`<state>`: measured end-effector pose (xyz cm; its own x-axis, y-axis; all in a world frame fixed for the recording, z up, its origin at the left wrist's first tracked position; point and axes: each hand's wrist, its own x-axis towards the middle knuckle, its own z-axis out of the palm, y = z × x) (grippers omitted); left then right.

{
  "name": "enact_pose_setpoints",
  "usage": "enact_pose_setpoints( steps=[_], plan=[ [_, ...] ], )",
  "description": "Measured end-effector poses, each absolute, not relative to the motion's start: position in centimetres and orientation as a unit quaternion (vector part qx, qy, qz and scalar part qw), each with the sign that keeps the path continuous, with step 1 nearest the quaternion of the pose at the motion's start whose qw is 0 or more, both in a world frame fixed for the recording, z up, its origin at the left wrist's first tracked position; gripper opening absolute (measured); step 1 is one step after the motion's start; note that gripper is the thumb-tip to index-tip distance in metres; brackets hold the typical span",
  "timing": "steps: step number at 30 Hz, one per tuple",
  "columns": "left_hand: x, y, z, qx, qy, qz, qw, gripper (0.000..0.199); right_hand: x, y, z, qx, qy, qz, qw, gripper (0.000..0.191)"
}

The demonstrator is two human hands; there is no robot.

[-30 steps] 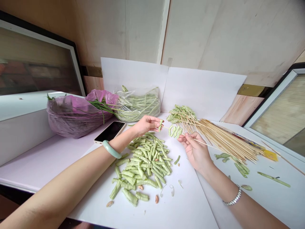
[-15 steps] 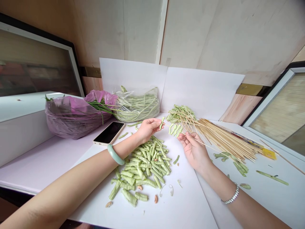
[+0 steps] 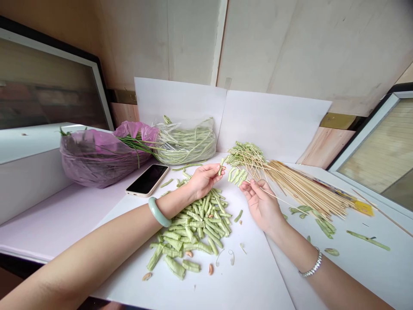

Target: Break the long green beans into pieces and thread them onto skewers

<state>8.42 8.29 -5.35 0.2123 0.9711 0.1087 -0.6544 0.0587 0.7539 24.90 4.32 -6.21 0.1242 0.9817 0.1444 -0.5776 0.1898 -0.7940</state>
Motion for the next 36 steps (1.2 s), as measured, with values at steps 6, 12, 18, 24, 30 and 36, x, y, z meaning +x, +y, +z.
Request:
enact_pose_setpoints(
  steps=[6, 12, 18, 24, 30, 36],
  plan=[
    [8.9, 7.8, -5.3, 0.360, 0.222, 0.565, 0.708, 0.008, 24.5, 4.1, -6.3, -0.286, -0.350, 0.570, 0.686, 0.038],
    [8.8, 7.9, -5.4, 0.365, 0.228, 0.552, 0.714, 0.014, 24.4, 4.1, -6.3, -0.282, -0.354, 0.570, 0.686, 0.037],
    [8.6, 8.2, -5.7, 0.383, 0.229, 0.546, 0.709, 0.019, 24.4, 4.1, -6.3, -0.284, -0.353, 0.569, 0.687, 0.036],
    [8.3, 8.6, -5.6, 0.408, 0.230, 0.538, 0.700, 0.020, 24.6, 4.3, -6.3, -0.286, -0.350, 0.574, 0.683, 0.034],
    [8.5, 8.2, -5.3, 0.431, 0.245, 0.517, 0.698, 0.026, 24.6, 4.5, -6.4, -0.288, -0.344, 0.582, 0.678, 0.034],
    [8.8, 7.6, -5.1, 0.470, 0.246, 0.522, 0.668, 0.023, 24.6, 4.5, -6.3, -0.292, -0.336, 0.592, 0.672, 0.030]
  ],
)
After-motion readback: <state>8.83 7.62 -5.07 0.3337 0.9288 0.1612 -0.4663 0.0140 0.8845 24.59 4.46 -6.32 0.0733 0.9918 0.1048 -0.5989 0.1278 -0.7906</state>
